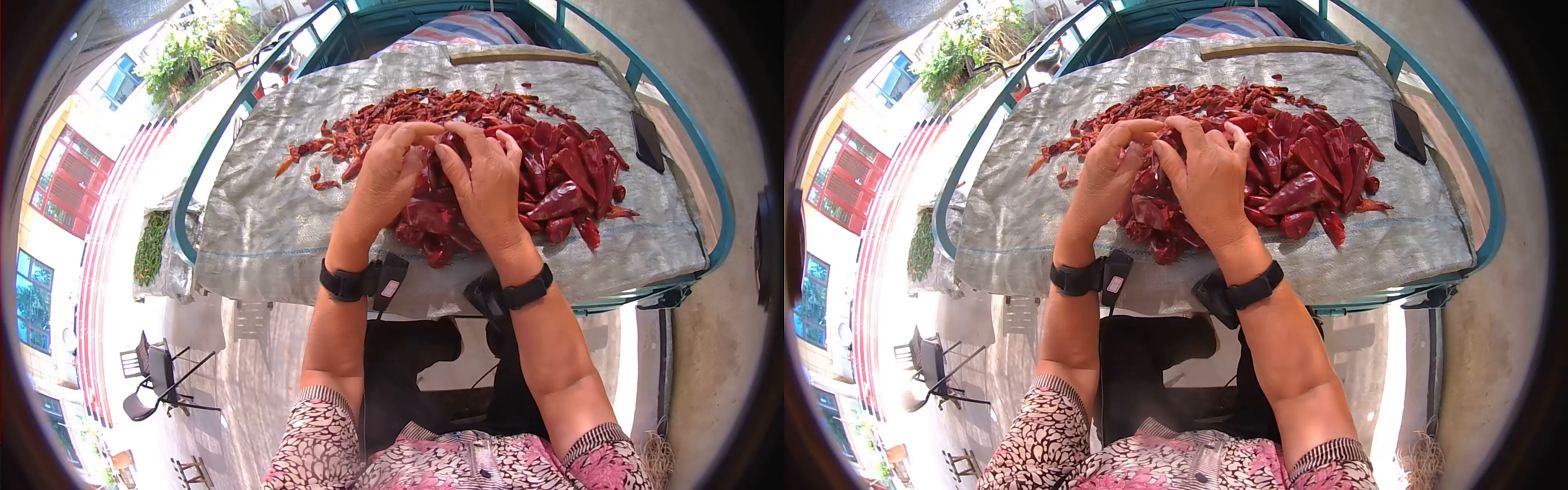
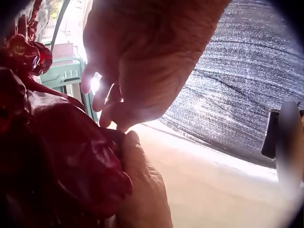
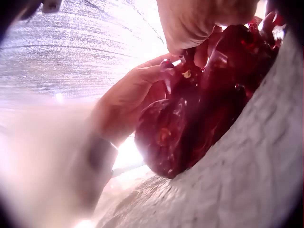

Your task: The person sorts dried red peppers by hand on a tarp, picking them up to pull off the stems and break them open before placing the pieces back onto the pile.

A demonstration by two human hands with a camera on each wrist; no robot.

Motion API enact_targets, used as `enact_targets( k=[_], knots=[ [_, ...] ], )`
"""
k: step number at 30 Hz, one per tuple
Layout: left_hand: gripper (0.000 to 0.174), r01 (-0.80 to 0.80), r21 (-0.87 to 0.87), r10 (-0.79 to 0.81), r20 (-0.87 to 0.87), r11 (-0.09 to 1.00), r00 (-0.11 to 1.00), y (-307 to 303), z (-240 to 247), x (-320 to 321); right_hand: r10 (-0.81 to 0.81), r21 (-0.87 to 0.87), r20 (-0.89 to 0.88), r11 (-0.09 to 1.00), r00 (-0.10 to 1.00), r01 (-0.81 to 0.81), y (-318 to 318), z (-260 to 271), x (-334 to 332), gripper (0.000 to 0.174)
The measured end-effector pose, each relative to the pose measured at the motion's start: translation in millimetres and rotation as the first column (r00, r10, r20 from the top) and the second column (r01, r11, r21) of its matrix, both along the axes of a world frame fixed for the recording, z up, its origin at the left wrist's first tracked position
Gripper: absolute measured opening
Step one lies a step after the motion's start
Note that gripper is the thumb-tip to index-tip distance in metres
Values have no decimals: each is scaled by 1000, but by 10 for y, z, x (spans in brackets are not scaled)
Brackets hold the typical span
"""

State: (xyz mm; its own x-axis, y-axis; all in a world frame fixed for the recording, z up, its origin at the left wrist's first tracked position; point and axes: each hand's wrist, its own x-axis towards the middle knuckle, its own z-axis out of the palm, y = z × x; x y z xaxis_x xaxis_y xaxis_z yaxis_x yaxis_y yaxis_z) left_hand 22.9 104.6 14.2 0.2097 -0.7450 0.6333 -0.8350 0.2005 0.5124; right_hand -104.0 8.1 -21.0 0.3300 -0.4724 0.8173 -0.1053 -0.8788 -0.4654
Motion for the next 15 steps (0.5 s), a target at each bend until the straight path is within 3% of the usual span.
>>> enact_targets(
  k=[2, 5, 9, 13, 15],
  knots=[
    [43, -67, -55, 74, 140, 996, 987, -43, -54, -34, -5, 15, 20, 1000, 1000, 5, -56, 21, 1, 24],
    [50, -87, 27, 83, 123, 996, 989, -29, -61, -143, 1, 37, 31, 999, 1000, -3, -67, 5, 16, 21],
    [43, -117, 12, 115, 83, 993, 990, -71, -233, -111, 44, 36, 3, 998, 999, -44, 9, 9, 4, 18],
    [41, -137, -47, 143, 175, 989, 974, 9, -197, -69, 115, 135, -15, 984, 993, -112, 33, 62, -11, 17],
    [40, -142, -33, 145, 118, 989, 982, 32, -209, -56, 120, 128, 0, 985, 993, -119, 54, 45, 10, 17]
  ],
)
